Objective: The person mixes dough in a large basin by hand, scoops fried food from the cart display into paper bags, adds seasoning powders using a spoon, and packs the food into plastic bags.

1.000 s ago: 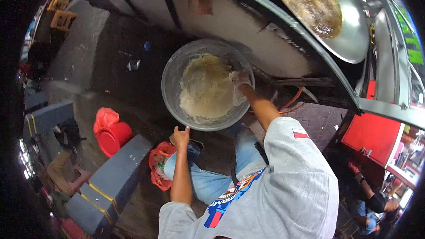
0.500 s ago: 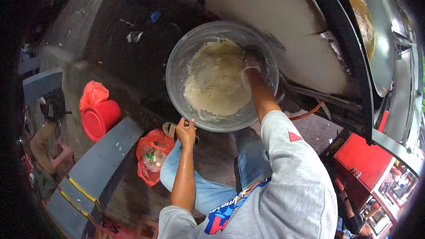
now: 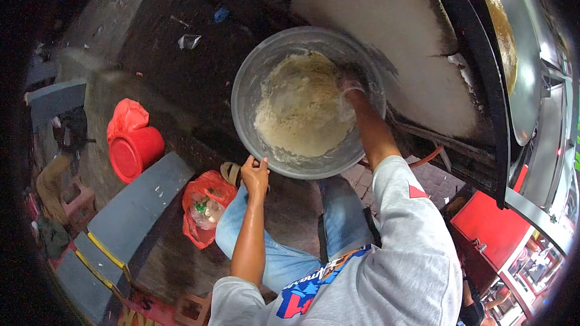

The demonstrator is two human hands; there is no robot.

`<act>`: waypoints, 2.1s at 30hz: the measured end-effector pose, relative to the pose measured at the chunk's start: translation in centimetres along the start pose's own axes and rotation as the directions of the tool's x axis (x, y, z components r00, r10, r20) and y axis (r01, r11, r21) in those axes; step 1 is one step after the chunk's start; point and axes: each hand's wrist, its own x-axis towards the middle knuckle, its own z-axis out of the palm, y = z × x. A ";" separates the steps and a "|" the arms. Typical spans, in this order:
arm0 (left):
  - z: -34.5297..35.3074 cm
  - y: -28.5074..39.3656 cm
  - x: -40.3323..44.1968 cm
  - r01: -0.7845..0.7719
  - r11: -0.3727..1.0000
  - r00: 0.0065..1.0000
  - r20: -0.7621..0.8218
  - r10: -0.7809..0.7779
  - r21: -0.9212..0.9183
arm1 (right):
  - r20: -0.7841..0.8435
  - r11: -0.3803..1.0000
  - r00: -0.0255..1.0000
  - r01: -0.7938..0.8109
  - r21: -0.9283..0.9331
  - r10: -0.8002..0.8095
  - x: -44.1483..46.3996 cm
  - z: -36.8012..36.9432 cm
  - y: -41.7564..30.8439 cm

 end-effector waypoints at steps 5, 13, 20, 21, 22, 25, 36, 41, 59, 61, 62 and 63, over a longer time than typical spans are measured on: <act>0.3 -0.5 0.2 0.042 0.999 0.999 0.010 -0.042 -0.009 | 0.357 0.943 0.906 -0.116 -0.312 0.229 -5.0 -10.5 -9.2; 0.2 -0.3 0.3 0.033 0.996 0.999 0.025 -0.031 -0.087 | 0.282 0.947 0.959 0.079 -0.310 0.012 -10.7 -2.5 -10.6; 0.3 0.2 -0.1 0.072 0.994 0.997 0.034 -0.069 -0.085 | 0.344 0.913 0.899 0.354 -0.203 -0.272 -18.2 5.2 -12.3; 0.2 0.3 0.0 0.084 0.994 0.996 0.030 -0.082 -0.076 | 0.415 0.908 0.864 0.382 -0.173 -0.285 -19.0 4.2 -13.4; 0.1 0.3 -0.1 0.070 0.995 0.997 0.025 -0.069 -0.077 | 0.485 0.900 0.832 0.398 -0.181 -0.270 -19.1 3.3 -14.2; 0.4 0.5 0.1 0.005 0.998 1.000 0.011 -0.004 -0.059 | 0.572 0.878 0.799 0.396 -0.270 -0.185 -17.4 1.3 -16.3; 0.2 -0.2 0.2 0.046 0.999 0.999 0.020 -0.046 -0.005 | 0.796 0.857 0.538 0.513 -0.046 -0.279 -16.2 5.3 -18.6; 0.0 0.8 0.4 0.066 0.996 0.997 0.031 -0.065 -0.053 | 0.677 0.983 0.714 0.088 0.164 -0.177 -14.0 2.4 -12.9; 0.3 -0.3 0.4 -0.003 0.999 1.000 -0.001 0.003 -0.052 | 0.569 0.935 0.799 0.327 -0.138 -0.195 -15.7 5.8 -16.2; 0.5 -0.4 0.5 -0.004 0.999 1.000 -0.006 0.004 -0.035 | 0.396 0.920 0.892 0.324 -0.221 -0.218 -17.1 5.9 -16.7; 0.5 -0.4 0.5 0.007 0.999 1.000 -0.005 -0.007 -0.038 | 0.384 0.898 0.887 0.364 -0.248 -0.254 -18.0 6.0 -17.4; 0.5 -0.4 0.5 0.019 0.999 1.000 -0.004 -0.020 -0.040 | 0.431 0.859 0.853 0.435 -0.271 -0.295 -18.9 5.7 -18.4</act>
